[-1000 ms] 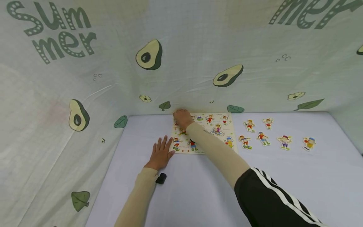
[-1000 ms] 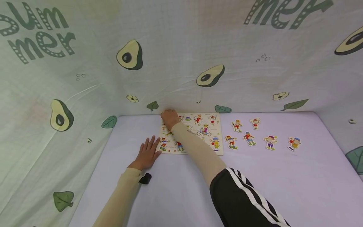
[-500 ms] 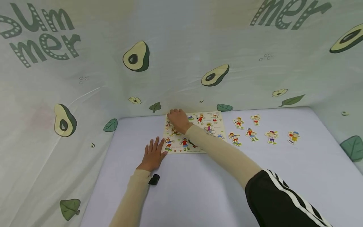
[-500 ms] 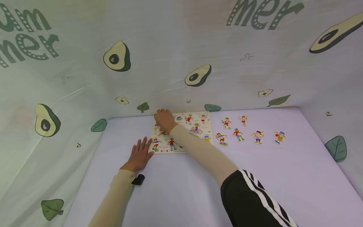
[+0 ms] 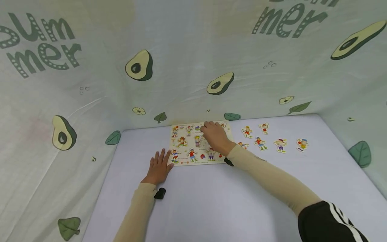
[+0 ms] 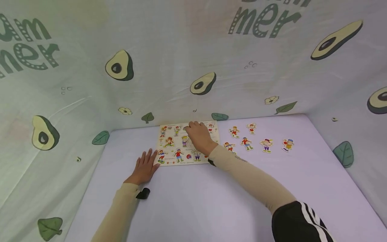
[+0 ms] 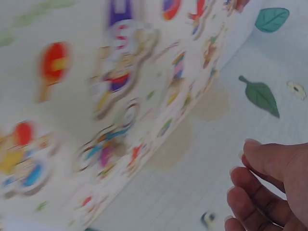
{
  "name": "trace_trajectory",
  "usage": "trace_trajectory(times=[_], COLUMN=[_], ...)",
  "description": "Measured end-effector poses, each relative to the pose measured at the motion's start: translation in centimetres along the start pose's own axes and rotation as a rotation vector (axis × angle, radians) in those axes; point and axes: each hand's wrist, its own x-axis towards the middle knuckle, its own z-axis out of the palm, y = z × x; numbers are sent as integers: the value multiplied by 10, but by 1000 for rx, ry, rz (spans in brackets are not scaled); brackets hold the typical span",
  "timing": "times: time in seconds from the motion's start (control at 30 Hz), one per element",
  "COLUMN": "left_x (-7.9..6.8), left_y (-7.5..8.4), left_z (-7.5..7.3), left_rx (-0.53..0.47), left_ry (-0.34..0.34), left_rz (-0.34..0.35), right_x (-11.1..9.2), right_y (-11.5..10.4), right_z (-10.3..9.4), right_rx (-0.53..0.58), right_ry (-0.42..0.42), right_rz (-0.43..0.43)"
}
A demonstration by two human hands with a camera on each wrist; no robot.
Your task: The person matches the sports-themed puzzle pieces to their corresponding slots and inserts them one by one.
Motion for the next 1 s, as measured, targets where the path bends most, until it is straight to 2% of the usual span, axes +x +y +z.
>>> trace_trajectory(times=[0.27,0.5,0.77,1.0], left_x=[-4,-6,-6,0], left_y=[-4,-3,2,-4], left_z=[2,0,-3,5], left_rx=[-23,-20,-11,-12], left_ry=[24,25,11,-3], left_rz=[23,21,12,18], right_x=[-58,-95,-122,-129], right_y=[39,67,88,94], right_z=[-6,-3,-1,4], right_rx=[71,93,95,106], right_ry=[21,17,-34,-94], right_rz=[95,173,233,252])
